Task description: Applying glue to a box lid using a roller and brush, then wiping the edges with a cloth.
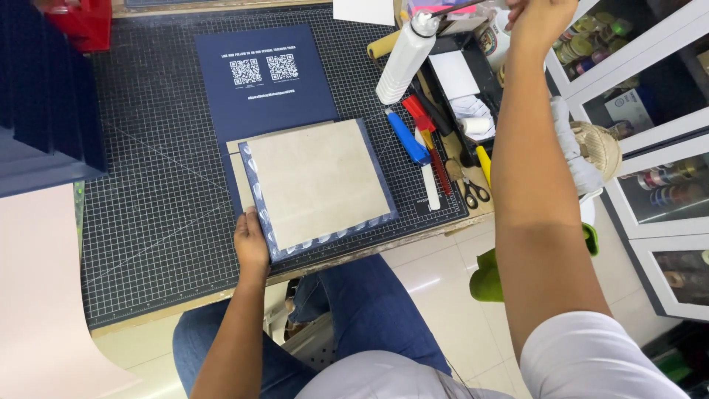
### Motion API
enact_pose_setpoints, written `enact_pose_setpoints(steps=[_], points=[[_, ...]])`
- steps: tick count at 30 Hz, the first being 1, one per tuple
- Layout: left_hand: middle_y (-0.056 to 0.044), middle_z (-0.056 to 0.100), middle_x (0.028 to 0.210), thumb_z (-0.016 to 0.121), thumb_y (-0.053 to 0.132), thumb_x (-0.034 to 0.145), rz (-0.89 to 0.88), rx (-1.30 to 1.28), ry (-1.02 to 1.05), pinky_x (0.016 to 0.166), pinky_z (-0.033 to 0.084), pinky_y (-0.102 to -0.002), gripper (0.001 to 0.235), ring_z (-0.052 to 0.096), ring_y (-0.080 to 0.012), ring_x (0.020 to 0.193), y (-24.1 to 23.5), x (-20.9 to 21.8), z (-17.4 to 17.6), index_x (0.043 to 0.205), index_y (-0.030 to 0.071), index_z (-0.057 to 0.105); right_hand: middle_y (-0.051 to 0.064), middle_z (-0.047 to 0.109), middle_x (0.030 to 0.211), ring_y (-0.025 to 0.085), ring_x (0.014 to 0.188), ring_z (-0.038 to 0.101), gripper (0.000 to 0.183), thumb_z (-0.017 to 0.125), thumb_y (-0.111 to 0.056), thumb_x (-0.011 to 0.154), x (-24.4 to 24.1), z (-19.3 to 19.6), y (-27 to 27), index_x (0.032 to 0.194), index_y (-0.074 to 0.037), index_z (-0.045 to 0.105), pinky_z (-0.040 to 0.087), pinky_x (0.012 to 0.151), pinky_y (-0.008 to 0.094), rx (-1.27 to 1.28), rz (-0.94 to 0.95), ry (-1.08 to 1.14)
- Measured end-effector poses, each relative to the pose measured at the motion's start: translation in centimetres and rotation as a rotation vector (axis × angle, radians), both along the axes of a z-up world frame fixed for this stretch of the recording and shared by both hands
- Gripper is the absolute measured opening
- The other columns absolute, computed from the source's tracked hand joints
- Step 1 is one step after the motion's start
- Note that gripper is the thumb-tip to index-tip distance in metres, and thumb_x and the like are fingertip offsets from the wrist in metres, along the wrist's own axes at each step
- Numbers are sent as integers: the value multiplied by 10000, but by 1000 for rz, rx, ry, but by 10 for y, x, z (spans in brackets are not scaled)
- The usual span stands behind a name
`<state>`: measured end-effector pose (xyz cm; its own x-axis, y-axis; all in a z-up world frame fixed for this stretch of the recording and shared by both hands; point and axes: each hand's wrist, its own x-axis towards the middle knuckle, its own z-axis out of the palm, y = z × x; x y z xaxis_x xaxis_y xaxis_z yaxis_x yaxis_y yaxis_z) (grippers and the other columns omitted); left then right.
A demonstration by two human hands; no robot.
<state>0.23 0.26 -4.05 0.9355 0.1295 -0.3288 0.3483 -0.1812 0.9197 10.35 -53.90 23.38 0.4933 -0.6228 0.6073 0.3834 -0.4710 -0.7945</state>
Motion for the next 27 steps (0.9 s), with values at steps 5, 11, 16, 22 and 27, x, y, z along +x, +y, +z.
enact_pose_setpoints(steps=[5, 11, 16, 22, 27], points=[[11, 528, 815, 429, 404, 1125, 17, -86, -42, 744, 396, -341, 367, 502, -142, 794, 0, -1, 10, 898, 149, 564, 134, 715, 622, 174, 444, 509, 299, 484, -350, 999, -12, -24, -5, 876, -90, 563, 402, 436, 340, 360, 13, -32], [-5, 567, 852, 428, 423, 1116, 18, -64, -21, 780, 413, -345, 377, 535, -158, 834, 0, 0, 8, 921, 141, 586, 98, 676, 607, 164, 477, 519, 343, 494, -443, 961, -11, -55, -9, 879, -116, 559, 332, 451, 301, 744, -69, -3], [14, 550, 819, 421, 404, 1128, 13, -75, -38, 741, 408, -334, 373, 519, -137, 797, 0, 0, 7, 893, 154, 566, 95, 668, 635, 171, 511, 525, 393, 464, -451, 989, -2, -76, -19, 831, -125, 616, 364, 507, 291, 976, -25, 42], [8, 496, 810, 422, 403, 1128, 10, -54, -59, 744, 382, -346, 384, 484, -141, 787, 1, 2, -2, 869, 147, 544, 109, 670, 614, 173, 481, 512, 328, 566, -384, 976, -32, -67, 9, 799, -112, 617, 357, 485, 308, 981, 59, -90], [26, 468, 780, 435, 399, 1126, 30, -98, -53, 722, 379, -324, 374, 462, -121, 759, 0, 1, -1, 854, 160, 528, 52, 685, 653, 111, 468, 564, 379, 470, -445, 1008, -99, -32, 151, 937, -96, 600, 430, 424, 233, 398, -68, 71]])
